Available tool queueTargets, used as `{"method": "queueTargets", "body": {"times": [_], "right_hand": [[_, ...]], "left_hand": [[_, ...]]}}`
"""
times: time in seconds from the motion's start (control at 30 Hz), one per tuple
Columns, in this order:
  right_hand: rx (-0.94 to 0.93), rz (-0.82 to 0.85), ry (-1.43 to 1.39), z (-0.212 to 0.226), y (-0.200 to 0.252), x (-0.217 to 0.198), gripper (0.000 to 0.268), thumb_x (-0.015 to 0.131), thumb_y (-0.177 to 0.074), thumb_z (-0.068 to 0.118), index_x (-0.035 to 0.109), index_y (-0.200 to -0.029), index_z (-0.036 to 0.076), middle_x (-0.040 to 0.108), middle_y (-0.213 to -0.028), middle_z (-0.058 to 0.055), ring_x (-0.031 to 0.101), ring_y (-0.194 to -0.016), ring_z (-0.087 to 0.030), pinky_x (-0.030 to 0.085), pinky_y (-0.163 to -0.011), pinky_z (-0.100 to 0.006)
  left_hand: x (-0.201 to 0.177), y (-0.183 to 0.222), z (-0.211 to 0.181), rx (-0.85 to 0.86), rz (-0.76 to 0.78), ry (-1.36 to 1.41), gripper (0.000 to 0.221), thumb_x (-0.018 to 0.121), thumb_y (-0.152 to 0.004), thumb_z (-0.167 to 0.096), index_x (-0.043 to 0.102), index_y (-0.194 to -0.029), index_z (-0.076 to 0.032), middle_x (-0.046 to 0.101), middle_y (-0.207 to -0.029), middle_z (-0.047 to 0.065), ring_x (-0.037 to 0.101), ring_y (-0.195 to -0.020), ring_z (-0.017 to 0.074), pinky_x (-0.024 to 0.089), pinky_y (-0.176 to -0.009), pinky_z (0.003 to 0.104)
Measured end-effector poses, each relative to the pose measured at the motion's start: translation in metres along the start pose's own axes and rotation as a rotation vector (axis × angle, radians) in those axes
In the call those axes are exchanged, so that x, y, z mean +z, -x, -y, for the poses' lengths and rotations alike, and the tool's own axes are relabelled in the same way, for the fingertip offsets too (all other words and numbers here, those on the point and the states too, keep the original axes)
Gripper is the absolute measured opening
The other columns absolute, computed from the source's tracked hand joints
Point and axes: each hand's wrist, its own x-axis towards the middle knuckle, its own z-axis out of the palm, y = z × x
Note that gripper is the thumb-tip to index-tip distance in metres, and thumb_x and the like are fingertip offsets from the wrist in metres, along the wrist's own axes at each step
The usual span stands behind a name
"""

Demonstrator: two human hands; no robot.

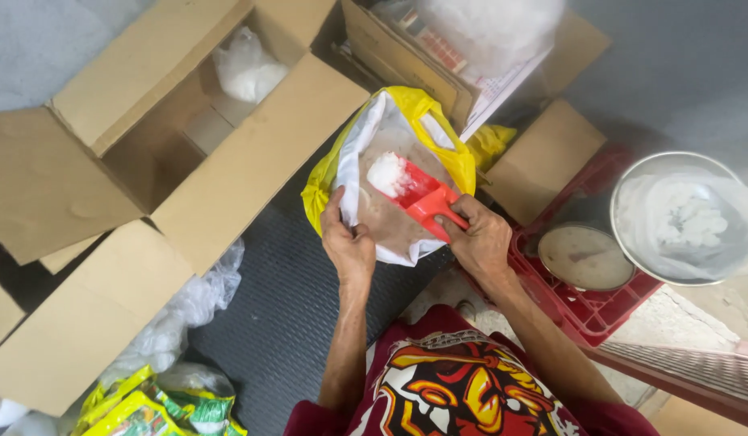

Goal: Weighing a white powdery substance using a scoop and scale, and then packaging it into small plastic bags.

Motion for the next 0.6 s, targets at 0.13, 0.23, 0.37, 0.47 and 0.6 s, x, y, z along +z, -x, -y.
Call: {"method": "queueTargets", "body": {"times": [0.13, 0.23, 0.37, 0.47, 0.6], "right_hand": [[-0.07, -0.039, -0.024, 0.0, 0.001, -0.004, 0.025, 0.087, -0.08, 0.018, 0.068, -0.091, 0.005, 0.07, -0.079, -0.014, 0.068, -0.065, -0.025, 0.053, -0.062, -0.036], [0.026, -0.028, -0.044, 0.002, 0.005, -0.005, 0.024, 0.088, -0.082, 0.016, 0.068, -0.089, 0.004, 0.067, -0.074, -0.013, 0.064, -0.061, -0.023, 0.051, -0.061, -0.035], [-0.007, -0.131, -0.157, -0.006, 0.005, -0.001, 0.024, 0.087, -0.081, 0.012, 0.066, -0.088, 0.004, 0.068, -0.076, -0.01, 0.063, -0.063, -0.018, 0.051, -0.061, -0.032], [-0.001, -0.136, -0.115, 0.001, -0.002, -0.007, 0.024, 0.089, -0.079, 0.012, 0.066, -0.086, 0.004, 0.07, -0.076, -0.009, 0.063, -0.062, -0.017, 0.051, -0.06, -0.032], [0.01, -0.161, -0.088, 0.005, -0.003, -0.033, 0.026, 0.09, -0.078, 0.012, 0.066, -0.086, 0.004, 0.068, -0.076, -0.009, 0.06, -0.064, -0.015, 0.051, -0.062, -0.031]], "left_hand": [[-0.007, -0.014, 0.003, 0.02, -0.043, 0.062, 0.067, 0.054, -0.075, 0.012, 0.057, -0.141, -0.002, 0.064, -0.129, 0.025, 0.067, -0.118, 0.0376, 0.052, -0.102, 0.042], [-0.031, -0.034, -0.021, -0.132, 0.147, 0.009, 0.077, 0.06, -0.074, 0.006, 0.041, -0.148, 0.002, 0.064, -0.125, 0.025, 0.068, -0.104, 0.0351, 0.054, -0.092, 0.04], [-0.038, -0.033, -0.029, -0.187, 0.286, -0.205, 0.089, 0.069, -0.081, -0.006, 0.023, -0.157, 0.003, 0.053, -0.133, 0.032, 0.057, -0.12, 0.0448, 0.046, -0.103, 0.046], [-0.026, -0.022, -0.028, 0.039, 0.18, -0.258, 0.084, 0.07, -0.085, -0.006, 0.026, -0.155, 0.006, 0.033, -0.154, 0.036, 0.041, -0.138, 0.0513, 0.037, -0.114, 0.051], [0.0, -0.012, -0.053, 0.159, 0.176, -0.073, 0.071, 0.063, -0.092, 0.0, 0.033, -0.156, 0.004, 0.027, -0.161, 0.034, 0.032, -0.148, 0.0509, 0.029, -0.123, 0.053]]}}
